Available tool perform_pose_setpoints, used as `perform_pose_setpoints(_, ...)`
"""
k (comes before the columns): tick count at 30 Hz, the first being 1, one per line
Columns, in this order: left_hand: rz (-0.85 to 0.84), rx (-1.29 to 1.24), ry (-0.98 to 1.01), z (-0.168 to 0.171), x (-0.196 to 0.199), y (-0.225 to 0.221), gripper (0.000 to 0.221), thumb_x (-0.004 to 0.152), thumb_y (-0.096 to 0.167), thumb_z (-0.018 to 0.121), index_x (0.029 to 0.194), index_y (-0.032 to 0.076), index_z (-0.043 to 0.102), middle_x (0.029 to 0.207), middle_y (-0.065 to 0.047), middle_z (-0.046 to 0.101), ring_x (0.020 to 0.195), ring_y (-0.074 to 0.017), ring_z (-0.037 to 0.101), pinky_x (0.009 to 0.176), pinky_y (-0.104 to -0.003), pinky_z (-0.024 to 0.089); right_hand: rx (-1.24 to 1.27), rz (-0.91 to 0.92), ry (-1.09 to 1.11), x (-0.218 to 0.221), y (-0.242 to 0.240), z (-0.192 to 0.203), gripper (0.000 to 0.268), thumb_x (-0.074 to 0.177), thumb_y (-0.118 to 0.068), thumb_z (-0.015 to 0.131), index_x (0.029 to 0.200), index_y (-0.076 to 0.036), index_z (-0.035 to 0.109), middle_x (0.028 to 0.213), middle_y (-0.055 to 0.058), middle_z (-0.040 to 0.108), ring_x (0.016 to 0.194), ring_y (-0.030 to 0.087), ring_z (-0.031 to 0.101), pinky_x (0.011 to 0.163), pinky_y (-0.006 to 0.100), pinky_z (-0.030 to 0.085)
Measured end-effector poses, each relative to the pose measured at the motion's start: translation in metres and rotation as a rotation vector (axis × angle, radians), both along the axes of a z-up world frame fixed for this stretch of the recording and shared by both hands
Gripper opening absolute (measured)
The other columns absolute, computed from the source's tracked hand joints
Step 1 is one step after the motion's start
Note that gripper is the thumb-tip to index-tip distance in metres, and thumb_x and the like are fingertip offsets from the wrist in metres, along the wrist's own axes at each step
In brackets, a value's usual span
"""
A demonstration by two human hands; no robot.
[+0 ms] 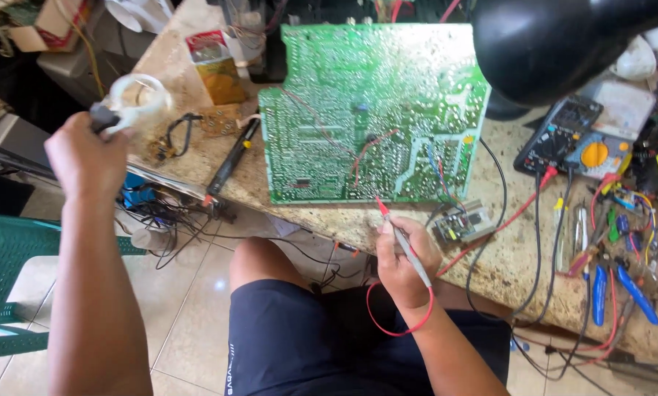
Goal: Testing and inspecting a large circuit board using multimeter probes and a magnifying glass on a repair bench.
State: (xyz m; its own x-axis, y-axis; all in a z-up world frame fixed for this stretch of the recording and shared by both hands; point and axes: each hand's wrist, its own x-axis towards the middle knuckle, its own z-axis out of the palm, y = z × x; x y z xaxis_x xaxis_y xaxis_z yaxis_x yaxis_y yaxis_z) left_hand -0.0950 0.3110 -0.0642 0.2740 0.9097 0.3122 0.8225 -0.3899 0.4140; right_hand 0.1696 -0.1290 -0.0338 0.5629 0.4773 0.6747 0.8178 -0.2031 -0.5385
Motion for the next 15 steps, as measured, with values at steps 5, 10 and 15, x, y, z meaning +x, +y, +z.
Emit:
perform_pose_setpoints(5, -0.141, 0.372, -0.229, 0.04, -0.012, -0.101, 0.029, 0.1, 0.009, 0.101, 0.118, -0.003, 0.08, 0.102, -0.014, 0.08, 0.088, -0.0183, 0.072, 0.068, -0.036, 0.054, 0.001, 0.002, 0.024, 0.004, -0.002, -0.006, 0.011, 0.098, -0.01, 0.062, 0.107, -0.002, 0.064, 0.088, 0.01, 0.077, 0.073, 0.021, 0.074, 0.065, 0.031, 0.056)
perform_pose_setpoints(10, -0.426, 0.409, -0.321, 0.079, 0.028, -0.221, 0.042, 0.101, -0.007, 0.097, 0.133, -0.018, 0.073, 0.123, -0.031, 0.076, 0.104, -0.0397, 0.074, 0.087, -0.046, 0.059, 0.017, 0.031, 0.075, 0.003, 0.0, -0.002, 0.012, 0.098, -0.007, 0.062, 0.107, 0.0, 0.064, 0.088, 0.011, 0.076, 0.073, 0.02, 0.075, 0.067, 0.03, 0.058)
perform_pose_setpoints(15, -0.917, 0.093, -0.564, 0.105, 0.098, -0.285, 0.026, 0.09, -0.003, 0.074, 0.07, 0.001, 0.058, 0.112, -0.025, 0.074, 0.106, -0.0393, 0.074, 0.094, -0.049, 0.058, -0.036, 0.011, -0.003, 0.003, -0.002, -0.002, 0.03, 0.106, -0.026, 0.055, 0.106, 0.002, 0.065, 0.085, 0.013, 0.072, 0.067, 0.022, 0.067, 0.059, 0.032, 0.053)
